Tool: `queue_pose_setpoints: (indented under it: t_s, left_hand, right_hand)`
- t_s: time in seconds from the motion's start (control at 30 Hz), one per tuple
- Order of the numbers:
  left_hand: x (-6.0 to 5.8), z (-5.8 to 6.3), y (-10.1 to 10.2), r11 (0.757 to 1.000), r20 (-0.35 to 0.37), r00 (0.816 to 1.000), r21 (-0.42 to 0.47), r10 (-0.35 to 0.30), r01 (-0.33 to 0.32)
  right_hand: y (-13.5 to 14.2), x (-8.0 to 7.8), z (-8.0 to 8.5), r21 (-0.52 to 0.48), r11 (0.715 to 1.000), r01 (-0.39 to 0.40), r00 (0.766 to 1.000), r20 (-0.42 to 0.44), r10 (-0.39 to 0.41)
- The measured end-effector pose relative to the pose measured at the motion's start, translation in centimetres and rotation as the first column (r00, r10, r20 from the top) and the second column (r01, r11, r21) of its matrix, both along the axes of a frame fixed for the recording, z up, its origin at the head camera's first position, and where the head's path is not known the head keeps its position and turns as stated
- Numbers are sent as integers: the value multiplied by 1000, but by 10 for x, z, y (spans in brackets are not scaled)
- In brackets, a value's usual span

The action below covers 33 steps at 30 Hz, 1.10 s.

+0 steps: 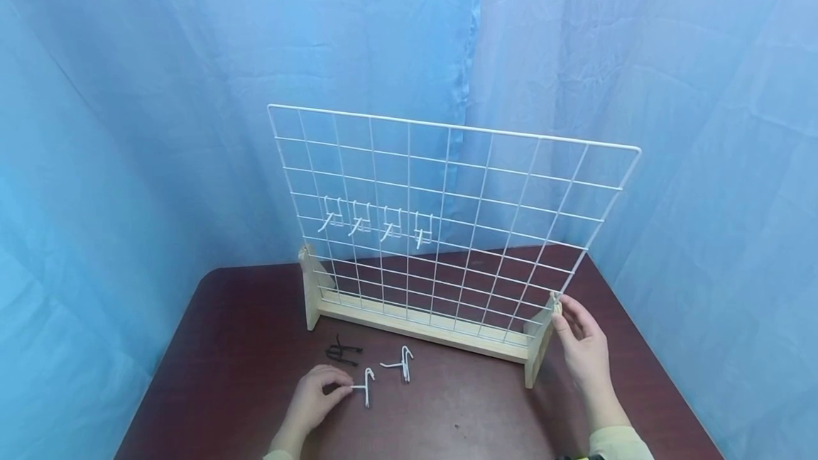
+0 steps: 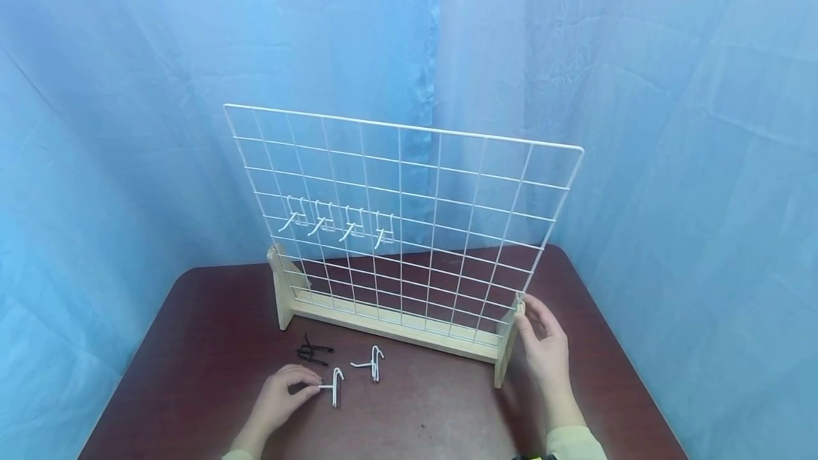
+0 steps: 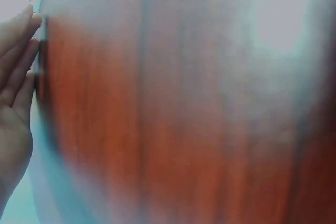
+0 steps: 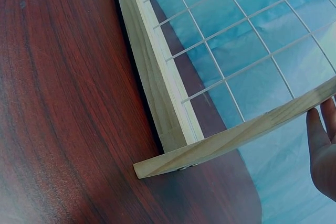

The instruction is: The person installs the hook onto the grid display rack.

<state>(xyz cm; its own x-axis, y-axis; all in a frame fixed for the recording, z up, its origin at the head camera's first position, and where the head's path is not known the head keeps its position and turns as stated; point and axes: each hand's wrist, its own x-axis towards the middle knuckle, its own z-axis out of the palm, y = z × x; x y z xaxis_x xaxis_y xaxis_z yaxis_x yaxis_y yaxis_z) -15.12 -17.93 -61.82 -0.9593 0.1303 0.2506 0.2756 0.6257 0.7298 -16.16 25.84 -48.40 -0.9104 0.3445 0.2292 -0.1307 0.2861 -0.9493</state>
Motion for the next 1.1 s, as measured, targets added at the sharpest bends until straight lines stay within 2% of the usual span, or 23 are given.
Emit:
queue_pose_setpoints:
  t_s: [0.27,0.43,0.57,0.77,0.93,1.1]
  left_hand:
    - [2,9,1,999,67,997,-12,33,-33]
    - [2,11,4,997,121,990,1,73,-73]
    - [2,12,8,995,125,988,26,89,-93]
    - [1,19,13,990,145,982,55,121,-130]
    - [-1,24,16,986,130,982,75,138,-148]
    - [-3,32,21,984,68,985,73,157,-162]
  right_hand:
    - [0,0,1,-5,1000,4,1000,2,-4]
    - [8,-7,-13,-18,1000,-1,1000,3,1]
    - [13,-11,-22,-22,1000,5,1000,11,-5]
    - [6,-5,-10,-20,1000,3,1000,-3,-3]
    - [-1,1,0,-6,1000,6,1000,-13,-6]
    - [1,-1,-3,-9,1000,3,1000,-23,-4]
